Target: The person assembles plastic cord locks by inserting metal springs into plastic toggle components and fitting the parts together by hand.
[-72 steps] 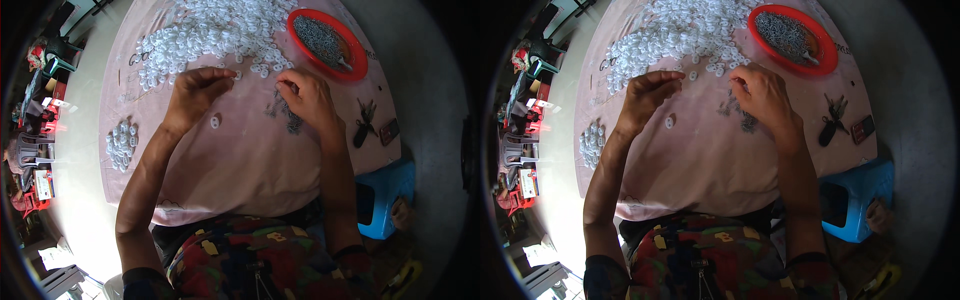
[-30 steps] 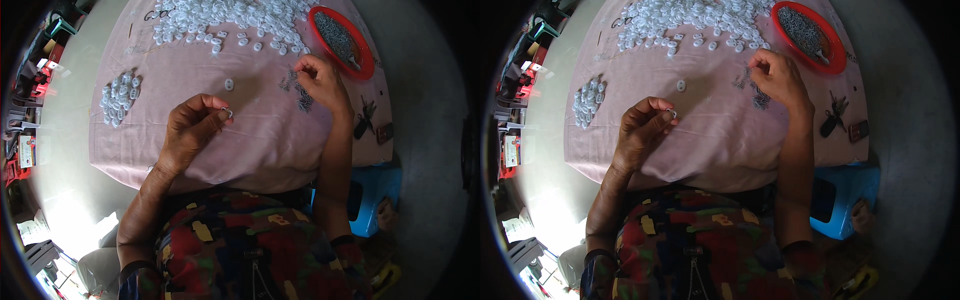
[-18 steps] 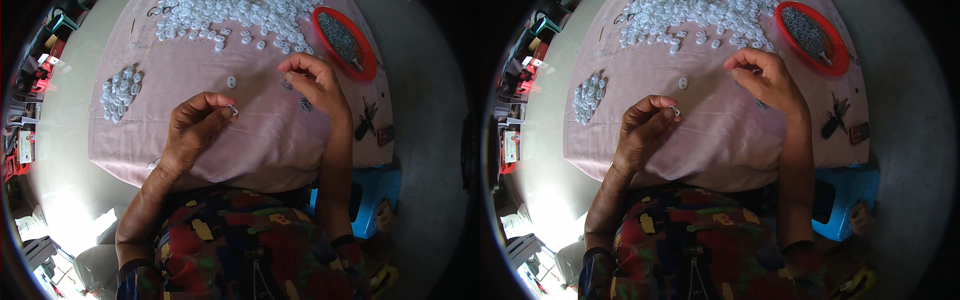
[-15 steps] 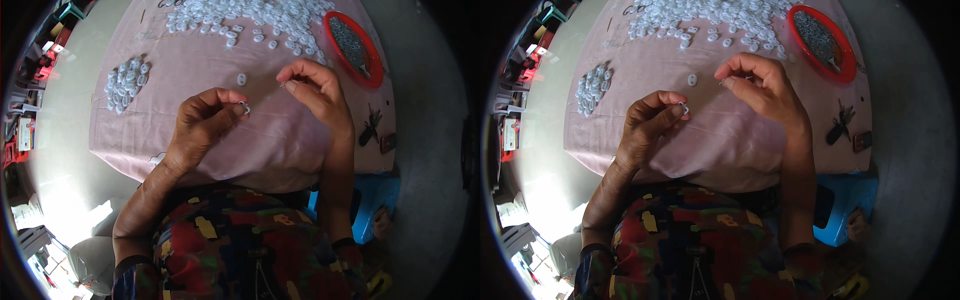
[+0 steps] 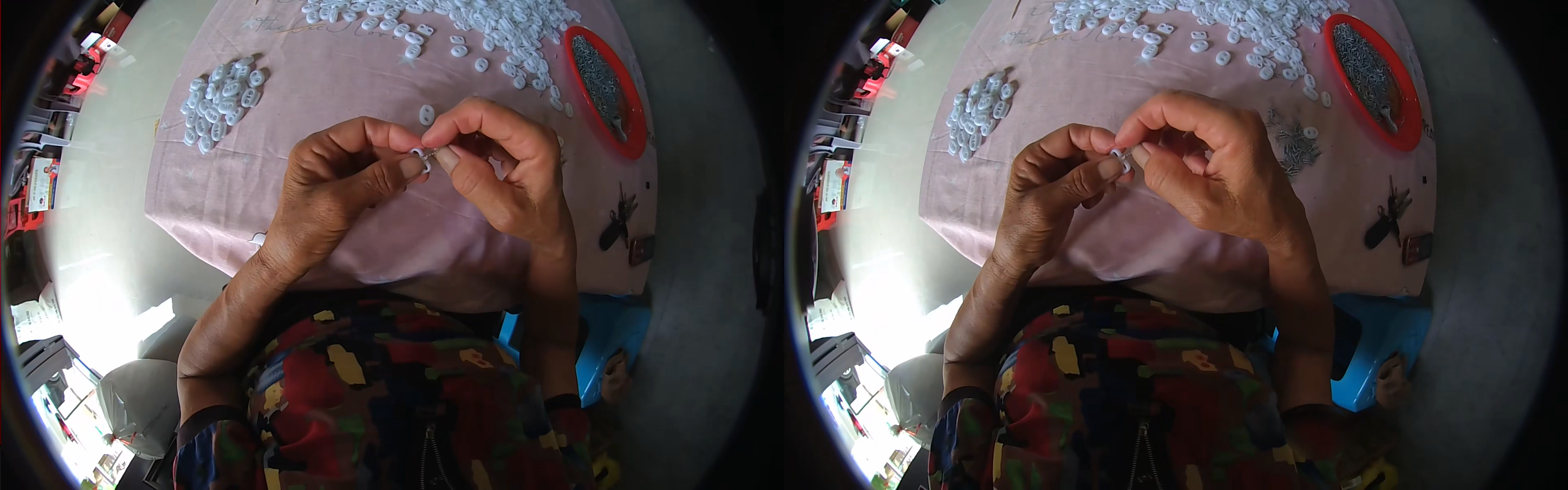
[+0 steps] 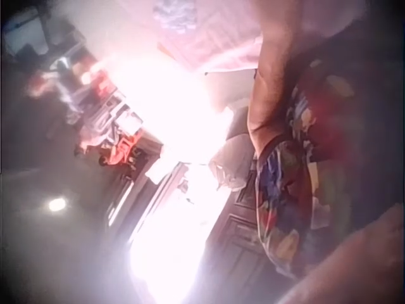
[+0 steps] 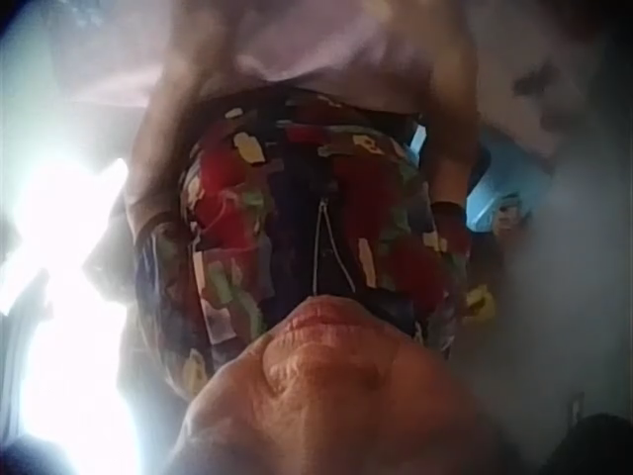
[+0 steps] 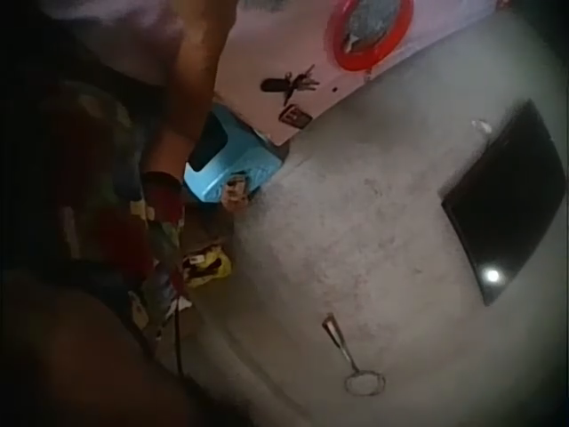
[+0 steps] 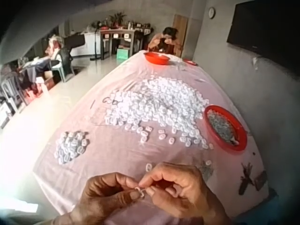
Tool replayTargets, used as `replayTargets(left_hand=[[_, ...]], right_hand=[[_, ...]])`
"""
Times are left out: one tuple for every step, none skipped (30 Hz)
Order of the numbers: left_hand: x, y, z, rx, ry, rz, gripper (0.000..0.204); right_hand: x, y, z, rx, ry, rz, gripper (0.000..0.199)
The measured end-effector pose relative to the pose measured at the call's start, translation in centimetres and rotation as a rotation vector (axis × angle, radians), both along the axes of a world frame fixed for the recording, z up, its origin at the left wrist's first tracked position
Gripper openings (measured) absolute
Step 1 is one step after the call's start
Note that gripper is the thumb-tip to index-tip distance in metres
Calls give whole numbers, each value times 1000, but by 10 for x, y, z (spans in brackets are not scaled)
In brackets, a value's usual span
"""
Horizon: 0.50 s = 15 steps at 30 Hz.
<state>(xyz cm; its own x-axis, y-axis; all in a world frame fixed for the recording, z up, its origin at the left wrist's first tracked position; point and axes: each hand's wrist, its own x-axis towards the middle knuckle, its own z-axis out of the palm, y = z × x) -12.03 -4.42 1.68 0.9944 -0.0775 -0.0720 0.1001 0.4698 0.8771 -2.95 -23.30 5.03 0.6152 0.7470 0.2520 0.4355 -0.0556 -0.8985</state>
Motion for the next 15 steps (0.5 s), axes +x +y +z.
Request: replayTargets(left_hand=[[0, 0, 0, 1, 1, -3, 18], [-1, -1, 0, 1, 12, -8, 18], [-1, -1, 0, 1, 23, -14, 18], [0, -1, 0, 2, 23, -16, 18], [0, 1, 1, 64, 45, -45, 19], [0, 1, 2, 125, 67, -73, 20], [1, 0, 1, 125, 67, -75, 20], [0, -2, 1, 115, 65, -64, 20], [0, -3, 1, 106, 63, -52, 20], [0, -2, 1, 106, 63, -51, 20], [0, -2, 2, 106, 73, -48, 20], [0, -2, 3, 106, 83, -44, 20], [0, -2, 4, 105, 83, -44, 20], [0, -2, 4, 103, 71, -42, 19], [0, -2, 4, 100, 59, -40, 19]], right_hand=[[0, -1, 0, 19, -10, 20, 11], [-1, -1, -2, 20, -9, 17, 11], [-3, 1, -4, 50, 22, 3, 11], [-5, 2, -6, 79, 52, -11, 11], [-6, 2, -8, 80, 52, -13, 11], [-7, 2, -9, 114, 88, -6, 11], [-7, 1, -10, 148, 123, 1, 12], [-8, 1, -11, 149, 123, 1, 12], [-8, 1, -11, 127, 177, -12, 13], [-8, 1, -11, 106, 230, -25, 14], [-8, 0, -12, 105, 229, -26, 14], [-7, 1, -13, 115, 258, -27, 14], [-7, 1, -13, 125, 288, -28, 14], [-8, 2, -12, 124, 288, -27, 14], [-9, 4, -12, 136, 335, -35, 15]])
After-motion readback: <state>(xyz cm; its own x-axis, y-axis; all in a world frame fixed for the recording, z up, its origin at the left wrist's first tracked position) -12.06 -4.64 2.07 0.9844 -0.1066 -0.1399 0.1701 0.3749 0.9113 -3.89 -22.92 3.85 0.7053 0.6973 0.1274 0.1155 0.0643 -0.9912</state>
